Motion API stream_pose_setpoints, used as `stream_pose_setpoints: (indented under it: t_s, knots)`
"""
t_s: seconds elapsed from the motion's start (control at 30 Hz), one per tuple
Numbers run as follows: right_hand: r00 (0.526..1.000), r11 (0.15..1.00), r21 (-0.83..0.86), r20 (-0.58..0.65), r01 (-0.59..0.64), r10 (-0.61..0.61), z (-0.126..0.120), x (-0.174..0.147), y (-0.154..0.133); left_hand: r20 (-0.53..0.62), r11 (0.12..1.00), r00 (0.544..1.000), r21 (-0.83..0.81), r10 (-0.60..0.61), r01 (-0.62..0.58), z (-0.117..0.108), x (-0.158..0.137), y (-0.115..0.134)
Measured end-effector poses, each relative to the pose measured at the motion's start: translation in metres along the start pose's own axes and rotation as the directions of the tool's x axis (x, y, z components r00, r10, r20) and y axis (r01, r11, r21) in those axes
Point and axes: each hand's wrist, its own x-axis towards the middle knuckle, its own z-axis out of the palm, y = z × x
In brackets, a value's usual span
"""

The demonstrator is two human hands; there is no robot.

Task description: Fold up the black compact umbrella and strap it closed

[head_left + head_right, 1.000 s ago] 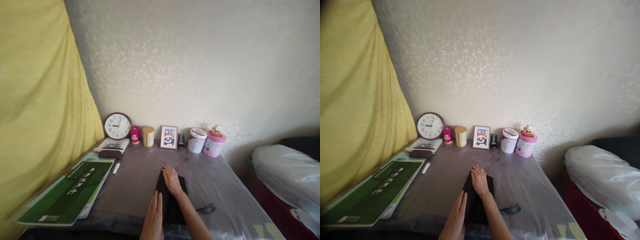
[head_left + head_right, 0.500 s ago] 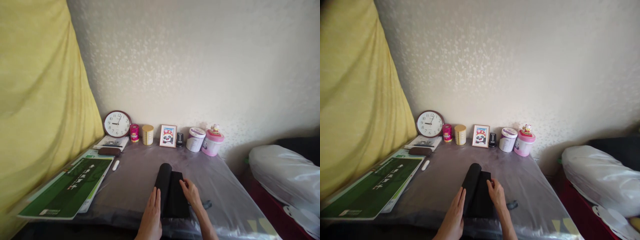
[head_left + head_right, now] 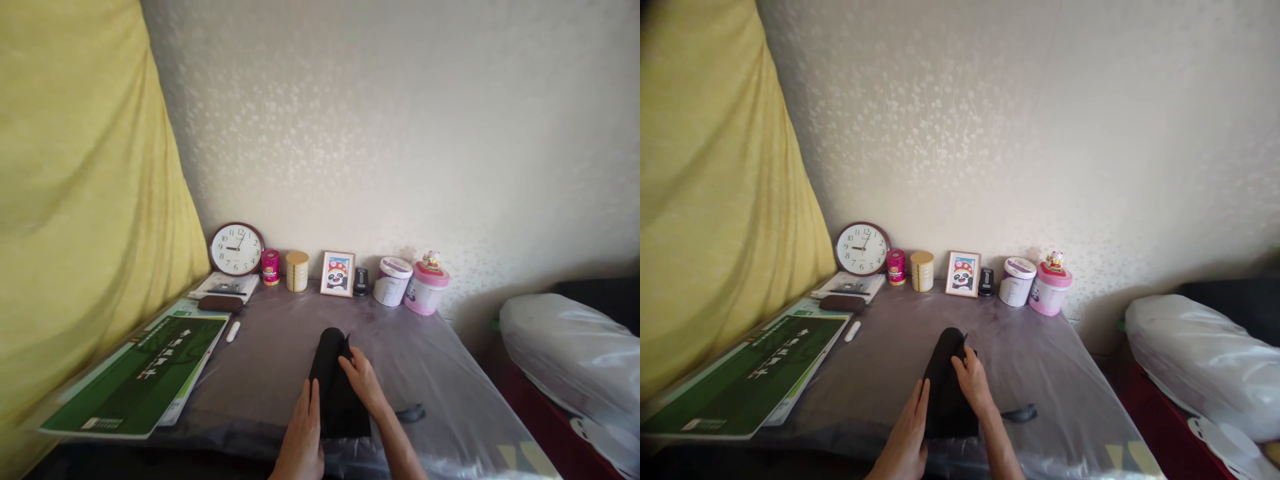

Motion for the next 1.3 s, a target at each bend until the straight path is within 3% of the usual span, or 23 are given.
stream_pose_setpoints:
  t_s: [0.2, 0.5, 0.7, 0.87, 0.93, 1.0, 1.07, 1.13, 1.17, 1.27, 1.3]
  knots:
    - [0.999, 1.0, -0.006, 0.042, -0.031, 0.031, 0.019, 0.007, -0.023, 0.026, 1.0, 1.0, 0.009, -0.017, 0.017, 0.001, 0.004, 0.001]
    - [0.997, 1.0, -0.031, 0.075, -0.005, 0.007, 0.038, 0.015, -0.022, 0.063, 1.0, 0.998, -0.026, -0.003, 0.005, -0.007, 0.003, 0.0]
    - [0.97, 0.995, 0.078, 0.238, -0.067, 0.047, 0.046, 0.015, -0.021, 0.026, 1.0, 1.0, -0.006, -0.003, 0.003, -0.001, 0.004, -0.006]
    - [0.941, 0.986, 0.156, 0.338, -0.061, 0.005, 0.046, 0.013, -0.026, 0.107, 0.995, 0.994, 0.091, -0.037, 0.027, 0.006, 0.002, -0.016]
    - [0.938, 0.988, 0.144, 0.346, -0.063, 0.009, 0.045, 0.012, -0.029, 0.072, 0.996, 0.997, 0.087, 0.007, -0.014, 0.015, 0.001, -0.026]
    - [0.936, 0.991, 0.123, 0.352, -0.061, 0.014, 0.044, 0.011, -0.031, -0.056, 0.994, 0.994, 0.067, 0.094, -0.09, 0.023, -0.001, -0.037]
    - [0.938, 0.995, 0.093, 0.347, -0.037, 0.002, 0.043, 0.009, -0.033, -0.306, 0.988, 0.94, 0.083, 0.153, -0.134, 0.026, -0.002, -0.043]
    - [0.938, 0.999, 0.054, 0.346, 0.005, -0.024, 0.041, 0.007, -0.035, -0.507, 0.972, 0.83, 0.133, 0.233, -0.191, 0.022, -0.002, -0.04]
    - [0.938, 0.999, 0.032, 0.345, 0.027, -0.036, 0.04, 0.006, -0.036, -0.566, 0.959, 0.775, 0.165, 0.283, -0.23, 0.018, -0.002, -0.036]
    - [0.933, 0.996, -0.03, 0.353, 0.08, -0.064, 0.038, 0.004, -0.039, -0.613, 0.932, 0.703, 0.209, 0.361, -0.296, 0.007, 0.001, -0.021]
    - [0.93, 0.995, -0.046, 0.362, 0.093, -0.07, 0.037, 0.004, -0.04, -0.614, 0.929, 0.698, 0.213, 0.369, -0.304, 0.006, 0.003, -0.017]
